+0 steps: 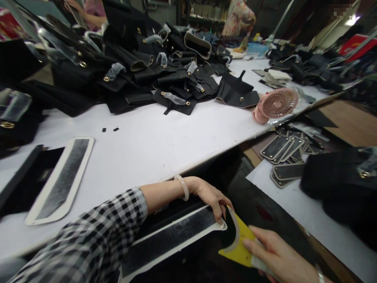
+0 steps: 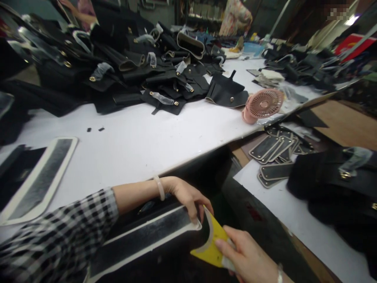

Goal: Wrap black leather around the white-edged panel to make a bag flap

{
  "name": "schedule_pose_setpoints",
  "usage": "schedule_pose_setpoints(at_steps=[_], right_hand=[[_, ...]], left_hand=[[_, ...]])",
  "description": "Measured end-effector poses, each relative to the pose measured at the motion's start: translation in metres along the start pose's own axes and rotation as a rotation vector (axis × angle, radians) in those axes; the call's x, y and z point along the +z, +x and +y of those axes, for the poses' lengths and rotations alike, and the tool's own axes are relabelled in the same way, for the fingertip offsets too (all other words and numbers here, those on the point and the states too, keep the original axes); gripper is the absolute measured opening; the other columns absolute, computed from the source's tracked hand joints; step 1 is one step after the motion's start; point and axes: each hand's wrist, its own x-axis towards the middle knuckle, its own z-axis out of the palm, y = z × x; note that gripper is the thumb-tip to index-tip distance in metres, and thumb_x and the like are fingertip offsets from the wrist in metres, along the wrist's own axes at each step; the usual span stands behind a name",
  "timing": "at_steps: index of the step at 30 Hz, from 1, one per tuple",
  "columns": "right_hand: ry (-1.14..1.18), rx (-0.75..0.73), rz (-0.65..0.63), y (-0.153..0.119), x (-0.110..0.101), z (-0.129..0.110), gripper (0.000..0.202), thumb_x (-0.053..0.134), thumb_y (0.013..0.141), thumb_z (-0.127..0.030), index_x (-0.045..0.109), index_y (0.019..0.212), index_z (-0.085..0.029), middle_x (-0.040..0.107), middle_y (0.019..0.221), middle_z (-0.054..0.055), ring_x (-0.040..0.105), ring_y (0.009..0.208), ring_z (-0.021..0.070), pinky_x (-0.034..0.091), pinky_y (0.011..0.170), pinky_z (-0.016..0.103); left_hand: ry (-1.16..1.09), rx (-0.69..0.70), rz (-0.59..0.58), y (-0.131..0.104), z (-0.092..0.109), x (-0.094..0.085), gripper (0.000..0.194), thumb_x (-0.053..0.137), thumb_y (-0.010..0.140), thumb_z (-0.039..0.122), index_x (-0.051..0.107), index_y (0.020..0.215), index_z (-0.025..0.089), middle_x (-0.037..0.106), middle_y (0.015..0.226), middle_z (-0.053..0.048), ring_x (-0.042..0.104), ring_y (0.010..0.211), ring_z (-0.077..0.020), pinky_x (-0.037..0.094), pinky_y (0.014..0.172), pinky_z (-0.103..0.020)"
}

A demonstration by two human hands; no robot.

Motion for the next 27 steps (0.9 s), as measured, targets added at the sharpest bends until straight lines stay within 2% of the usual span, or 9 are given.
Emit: schedule_pose_setpoints(at_steps=[3, 7, 12, 17, 22, 27], right_hand=[[0.008, -0.020, -0.003, 0.014, 0.013, -0.012, 0.053, 0.039, 0.091, -0.069, 0.052, 0.098, -0.019, 0.058, 0.063, -0.002, 0.045, 0.037, 0.0062, 0.029, 0.030, 0.013], [0.067, 0.010, -0.027, 0.019, 0.014, -0.015, 0.049, 0.041, 0.092, -0.066, 0.052, 0.099, -0.018, 0.057, 0.061, -0.003, 0.045, 0.035, 0.0061, 0.031, 0.029, 0.012], [0.117, 0.016, -0.049, 0.018, 0.016, -0.013, 0.046, 0.040, 0.093, -0.063, 0.051, 0.100, -0.018, 0.057, 0.059, -0.004, 0.046, 0.035, 0.0063, 0.031, 0.028, 0.011], [0.147, 0.036, -0.063, 0.019, 0.019, -0.014, 0.044, 0.039, 0.094, -0.061, 0.049, 0.102, -0.019, 0.057, 0.058, -0.004, 0.046, 0.034, 0.0067, 0.032, 0.028, 0.011], [0.211, 0.063, -0.052, 0.020, 0.027, -0.015, 0.051, 0.039, 0.091, -0.067, 0.048, 0.105, -0.019, 0.058, 0.058, -0.004, 0.045, 0.033, 0.0070, 0.033, 0.028, 0.013], [0.307, 0.117, -0.046, 0.021, 0.036, -0.023, 0.070, 0.042, 0.077, -0.084, 0.048, 0.102, -0.019, 0.055, 0.053, -0.004, 0.042, 0.032, 0.0070, 0.029, 0.028, 0.013]], left_hand=[[0.102, -0.007, 0.056, -0.003, 0.001, 0.000, 0.077, 0.079, 0.057, 0.030, 0.053, 0.128, 0.013, 0.068, 0.100, -0.003, 0.064, 0.103, -0.0267, 0.053, 0.083, -0.031], [0.225, -0.015, 0.072, -0.006, 0.003, 0.001, 0.091, 0.074, 0.063, 0.036, 0.041, 0.143, 0.007, 0.066, 0.112, -0.008, 0.062, 0.106, -0.0285, 0.052, 0.087, -0.034], [0.289, -0.015, 0.088, -0.007, 0.005, 0.002, 0.094, 0.069, 0.066, 0.041, 0.037, 0.146, 0.002, 0.061, 0.120, -0.014, 0.060, 0.110, -0.0308, 0.051, 0.092, -0.036], [0.283, -0.013, 0.094, -0.006, 0.003, 0.001, 0.094, 0.068, 0.066, 0.041, 0.037, 0.146, 0.003, 0.062, 0.118, -0.014, 0.062, 0.106, -0.0303, 0.054, 0.087, -0.034], [0.279, -0.012, 0.098, -0.006, 0.002, 0.000, 0.093, 0.068, 0.067, 0.039, 0.035, 0.147, 0.006, 0.064, 0.114, -0.012, 0.063, 0.102, -0.0288, 0.055, 0.084, -0.035], [0.261, -0.008, 0.083, -0.007, 0.001, -0.001, 0.096, 0.071, 0.068, 0.036, 0.029, 0.150, 0.008, 0.064, 0.115, -0.012, 0.063, 0.105, -0.0279, 0.054, 0.084, -0.033]])
